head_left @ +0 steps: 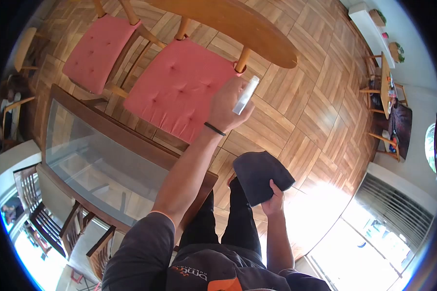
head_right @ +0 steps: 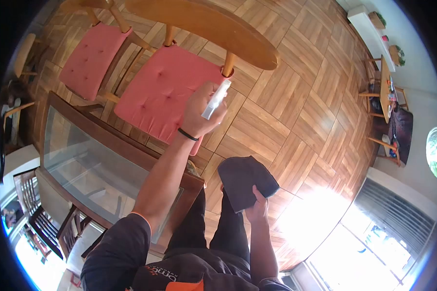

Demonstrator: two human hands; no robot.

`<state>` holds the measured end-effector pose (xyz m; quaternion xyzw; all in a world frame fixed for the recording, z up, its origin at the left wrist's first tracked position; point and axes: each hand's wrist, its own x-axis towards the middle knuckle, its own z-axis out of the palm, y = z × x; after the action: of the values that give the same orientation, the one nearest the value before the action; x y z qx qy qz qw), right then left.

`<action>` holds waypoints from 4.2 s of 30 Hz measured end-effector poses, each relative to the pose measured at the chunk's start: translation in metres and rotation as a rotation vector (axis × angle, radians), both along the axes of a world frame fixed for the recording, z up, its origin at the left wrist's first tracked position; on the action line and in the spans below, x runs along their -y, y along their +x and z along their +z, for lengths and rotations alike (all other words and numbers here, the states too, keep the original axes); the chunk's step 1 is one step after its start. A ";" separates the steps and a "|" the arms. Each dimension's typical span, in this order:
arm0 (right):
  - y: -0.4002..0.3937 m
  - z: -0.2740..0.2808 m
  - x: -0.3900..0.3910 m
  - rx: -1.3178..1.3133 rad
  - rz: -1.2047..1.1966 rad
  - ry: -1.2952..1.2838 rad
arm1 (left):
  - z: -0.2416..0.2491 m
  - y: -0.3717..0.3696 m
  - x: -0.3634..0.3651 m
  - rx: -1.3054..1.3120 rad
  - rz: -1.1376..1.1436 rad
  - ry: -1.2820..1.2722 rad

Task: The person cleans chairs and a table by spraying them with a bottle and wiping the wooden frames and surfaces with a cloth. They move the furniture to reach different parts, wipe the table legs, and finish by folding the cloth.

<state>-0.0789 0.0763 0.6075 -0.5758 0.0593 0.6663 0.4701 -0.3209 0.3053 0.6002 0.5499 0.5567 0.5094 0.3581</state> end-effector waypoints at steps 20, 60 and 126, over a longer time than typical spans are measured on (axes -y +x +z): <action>-0.080 0.040 -0.283 2.377 0.689 1.216 | 0.002 -0.055 0.111 0.117 0.224 -0.177; -0.300 -0.042 -0.491 3.121 0.979 1.595 | -0.050 -0.108 0.163 0.279 0.734 -0.433; -0.080 0.025 -0.379 2.511 1.070 0.868 | -0.151 -0.202 0.179 -0.861 0.494 -0.580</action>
<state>-0.1587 0.4558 0.6320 -0.5391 -0.8129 -0.2161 0.0429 -0.5224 0.1261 0.4496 0.4406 0.8813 0.1344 0.1058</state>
